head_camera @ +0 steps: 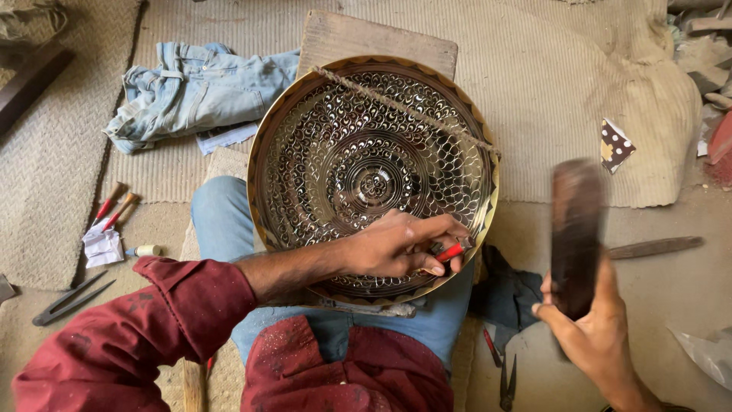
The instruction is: The person sits on the floor with a large decorated brass tray on their lap and engraves ornamental patterns into it. They hold a red-handled punch against the tray surface with one hand and repeatedly strike it with a wooden mallet held in the other hand, repositioning the punch to work new spots across the tray.
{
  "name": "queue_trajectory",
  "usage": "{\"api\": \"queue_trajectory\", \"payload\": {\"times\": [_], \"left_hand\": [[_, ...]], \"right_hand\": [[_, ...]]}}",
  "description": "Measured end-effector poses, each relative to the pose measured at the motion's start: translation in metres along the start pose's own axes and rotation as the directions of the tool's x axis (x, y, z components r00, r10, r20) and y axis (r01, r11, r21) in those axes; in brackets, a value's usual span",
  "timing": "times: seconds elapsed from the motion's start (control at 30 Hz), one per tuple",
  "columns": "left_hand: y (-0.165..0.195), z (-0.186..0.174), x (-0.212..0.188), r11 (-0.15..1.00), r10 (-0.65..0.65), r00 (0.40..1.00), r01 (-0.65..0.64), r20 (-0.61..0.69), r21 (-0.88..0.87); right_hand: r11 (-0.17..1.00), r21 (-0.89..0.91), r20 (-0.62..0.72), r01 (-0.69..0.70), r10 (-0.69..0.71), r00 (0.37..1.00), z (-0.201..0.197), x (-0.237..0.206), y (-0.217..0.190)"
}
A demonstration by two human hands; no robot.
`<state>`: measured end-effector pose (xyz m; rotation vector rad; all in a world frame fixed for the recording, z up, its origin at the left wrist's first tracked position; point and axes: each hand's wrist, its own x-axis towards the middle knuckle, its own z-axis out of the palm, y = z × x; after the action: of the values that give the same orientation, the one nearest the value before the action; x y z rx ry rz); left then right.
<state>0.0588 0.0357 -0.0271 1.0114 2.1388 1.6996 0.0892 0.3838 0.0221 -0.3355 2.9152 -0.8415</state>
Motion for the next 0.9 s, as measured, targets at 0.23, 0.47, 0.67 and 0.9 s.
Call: {"api": "queue_trajectory", "payload": {"times": [0.23, 0.47, 0.67, 0.9], "left_hand": [[-0.002, 0.0, -0.001, 1.0, 0.01, 1.0, -0.01, 0.007, 0.015], [0.0, 0.001, 0.0, 0.999, -0.023, 0.999, 0.023, 0.024, 0.025], [0.006, -0.003, -0.001, 0.995, -0.097, 0.993, 0.098, 0.062, -0.016], [0.008, 0.0, -0.003, 0.995, 0.039, 0.991, -0.05, -0.125, -0.087]], "right_hand": [[0.999, -0.001, -0.025, 0.05, -0.05, 0.998, 0.002, -0.002, -0.002], [0.999, 0.007, -0.02, -0.034, 0.034, 0.999, 0.003, -0.003, -0.003], [0.997, 0.024, -0.021, 0.072, -0.071, 0.997, 0.005, 0.0, -0.009], [0.957, 0.276, -0.242, 0.091, -0.023, 0.97, -0.002, 0.005, -0.037]]}}
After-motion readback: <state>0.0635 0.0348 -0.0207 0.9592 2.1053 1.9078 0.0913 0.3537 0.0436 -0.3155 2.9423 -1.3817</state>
